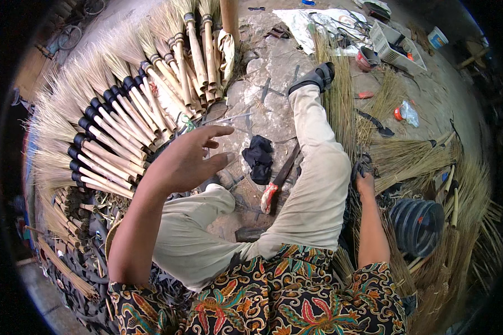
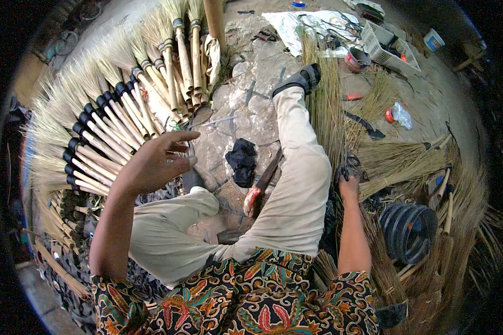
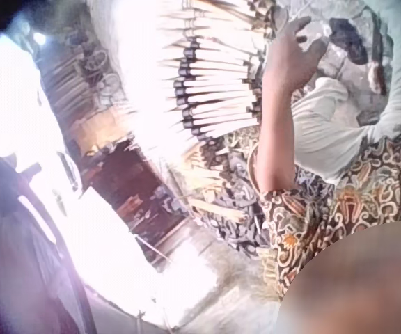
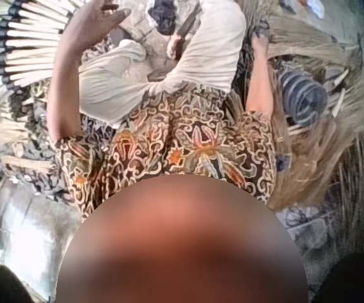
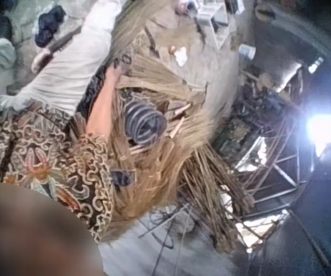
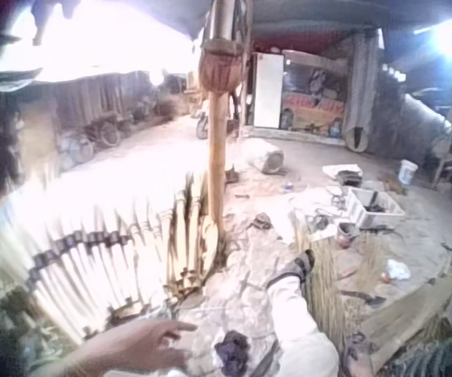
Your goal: The person sits on the floor and wraps a black strip around the neck of a broom to secure the bristles to the handle. They use a knife to trim the strip and then use scissors to cut additional pieces of the strip, continuing to wrap and secure the broom.
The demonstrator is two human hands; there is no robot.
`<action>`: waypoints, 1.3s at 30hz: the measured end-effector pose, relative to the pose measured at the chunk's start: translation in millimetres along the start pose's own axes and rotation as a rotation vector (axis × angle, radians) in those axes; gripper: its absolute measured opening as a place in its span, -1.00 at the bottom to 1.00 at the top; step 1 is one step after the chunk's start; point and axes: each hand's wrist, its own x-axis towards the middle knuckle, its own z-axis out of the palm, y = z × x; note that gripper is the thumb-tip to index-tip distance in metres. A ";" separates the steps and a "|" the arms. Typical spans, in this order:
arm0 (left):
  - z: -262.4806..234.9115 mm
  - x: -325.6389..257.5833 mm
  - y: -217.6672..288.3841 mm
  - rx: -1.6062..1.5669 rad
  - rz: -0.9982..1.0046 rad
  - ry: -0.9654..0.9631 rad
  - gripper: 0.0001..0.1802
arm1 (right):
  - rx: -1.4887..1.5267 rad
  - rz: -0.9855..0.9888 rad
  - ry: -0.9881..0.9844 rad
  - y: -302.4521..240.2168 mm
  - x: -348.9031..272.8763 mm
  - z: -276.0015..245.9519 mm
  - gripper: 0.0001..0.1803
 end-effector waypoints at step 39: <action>-25.0 3.6 -64.1 -0.244 0.176 0.424 -0.61 | 0.042 -1.013 -0.521 -302.3 -105.3 145.1 -0.83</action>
